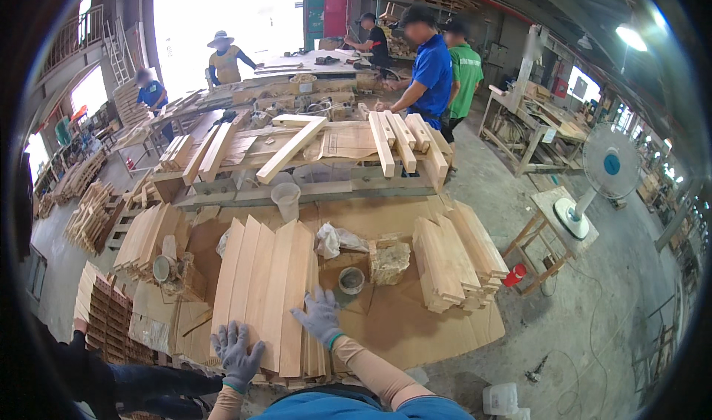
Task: The person picks up wooden planks and aligns them on a workbench. They use a brush to apply glue into pre-drilled holes on the planks and then place the pieces together. The person repeats this process with multiple planks, stacking the assembled pieces on the table.
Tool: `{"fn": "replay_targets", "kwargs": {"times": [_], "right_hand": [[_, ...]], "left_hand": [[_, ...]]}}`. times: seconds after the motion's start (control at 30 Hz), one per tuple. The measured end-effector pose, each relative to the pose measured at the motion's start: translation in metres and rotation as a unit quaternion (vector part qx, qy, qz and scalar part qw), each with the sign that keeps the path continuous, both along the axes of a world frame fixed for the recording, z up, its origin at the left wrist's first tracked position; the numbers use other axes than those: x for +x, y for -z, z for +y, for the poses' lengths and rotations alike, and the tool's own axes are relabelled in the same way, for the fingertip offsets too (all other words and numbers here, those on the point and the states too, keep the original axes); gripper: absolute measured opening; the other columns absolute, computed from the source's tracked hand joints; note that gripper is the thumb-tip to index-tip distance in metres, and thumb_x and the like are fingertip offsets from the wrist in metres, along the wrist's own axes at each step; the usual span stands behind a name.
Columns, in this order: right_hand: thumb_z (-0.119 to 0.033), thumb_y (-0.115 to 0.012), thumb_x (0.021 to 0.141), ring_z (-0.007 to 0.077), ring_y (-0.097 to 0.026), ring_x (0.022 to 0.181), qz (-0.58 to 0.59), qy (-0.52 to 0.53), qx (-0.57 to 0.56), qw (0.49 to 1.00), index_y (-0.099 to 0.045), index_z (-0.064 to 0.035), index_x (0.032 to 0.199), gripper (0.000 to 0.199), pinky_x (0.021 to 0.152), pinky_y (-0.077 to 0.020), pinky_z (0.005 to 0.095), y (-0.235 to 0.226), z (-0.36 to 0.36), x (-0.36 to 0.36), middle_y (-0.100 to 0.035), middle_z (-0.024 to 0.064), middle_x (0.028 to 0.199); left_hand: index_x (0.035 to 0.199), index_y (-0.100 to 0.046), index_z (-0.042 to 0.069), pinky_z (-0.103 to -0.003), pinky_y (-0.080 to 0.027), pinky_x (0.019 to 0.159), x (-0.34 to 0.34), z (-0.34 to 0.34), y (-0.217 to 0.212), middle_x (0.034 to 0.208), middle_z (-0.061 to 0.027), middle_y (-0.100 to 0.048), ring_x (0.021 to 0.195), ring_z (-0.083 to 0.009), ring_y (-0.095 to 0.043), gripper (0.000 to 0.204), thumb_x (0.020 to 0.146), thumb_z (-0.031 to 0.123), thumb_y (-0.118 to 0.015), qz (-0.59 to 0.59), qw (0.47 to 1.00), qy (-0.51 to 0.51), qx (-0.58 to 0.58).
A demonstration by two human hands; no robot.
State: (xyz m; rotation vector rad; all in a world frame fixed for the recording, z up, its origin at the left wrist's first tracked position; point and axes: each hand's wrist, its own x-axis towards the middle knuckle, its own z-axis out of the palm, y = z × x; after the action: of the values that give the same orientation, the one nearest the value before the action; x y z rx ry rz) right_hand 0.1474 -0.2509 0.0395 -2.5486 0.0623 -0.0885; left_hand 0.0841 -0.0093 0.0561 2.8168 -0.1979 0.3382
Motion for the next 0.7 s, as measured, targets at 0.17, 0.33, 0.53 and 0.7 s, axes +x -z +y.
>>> {"fn": "replay_targets", "kwargs": {"times": [0.17,0.33,0.53,0.7], "right_hand": [[-0.052,-0.053,0.090,0.0400,-0.029,0.135,0.022,-0.034,0.104,0.994,-0.046,0.0042,0.132,0.071,0.111,-0.0257,0.0388,0.009,-0.041,0.024,-0.033,0.0245,0.146],[-0.055,-0.048,0.093,0.0318,-0.025,0.139,-0.050,0.056,0.385,0.920,-0.023,0.0068,0.142,0.083,0.113,-0.0210,0.0334,0.045,0.003,0.045,-0.027,0.0232,0.149],[-0.058,-0.044,0.093,0.0298,-0.022,0.141,0.034,0.070,0.512,0.855,-0.013,0.0069,0.146,0.089,0.113,-0.0186,0.0318,0.046,0.029,0.050,-0.022,0.0228,0.151],[-0.055,-0.044,0.094,0.0315,-0.022,0.142,-0.044,-0.001,0.385,0.922,-0.016,0.0075,0.145,0.085,0.113,-0.0198,0.0318,0.073,-0.015,0.069,-0.019,0.0250,0.152]], "left_hand": [[0.121,-0.060,0.003,-0.059,-0.009,0.112,0.002,-0.008,0.002,0.136,-0.0221,-0.046,0.131,-0.0452,-0.033,0.064,0.078,0.051,-0.061,-0.005,1.000,0.015,-0.021],[0.122,-0.059,0.001,-0.058,-0.009,0.112,-0.004,-0.007,-0.001,0.138,-0.0220,-0.045,0.132,-0.0441,-0.033,0.066,0.079,0.051,-0.059,0.022,1.000,-0.004,-0.010],[0.128,-0.053,-0.002,-0.055,-0.008,0.114,-0.031,-0.021,0.009,0.140,-0.0220,-0.043,0.135,-0.0428,-0.029,0.069,0.082,0.049,-0.058,0.024,0.998,-0.059,0.002],[0.135,-0.045,-0.001,-0.053,-0.010,0.114,-0.055,-0.033,0.012,0.144,-0.0221,-0.038,0.136,-0.0422,-0.027,0.073,0.082,0.049,-0.059,0.053,0.991,-0.105,-0.059]]}}
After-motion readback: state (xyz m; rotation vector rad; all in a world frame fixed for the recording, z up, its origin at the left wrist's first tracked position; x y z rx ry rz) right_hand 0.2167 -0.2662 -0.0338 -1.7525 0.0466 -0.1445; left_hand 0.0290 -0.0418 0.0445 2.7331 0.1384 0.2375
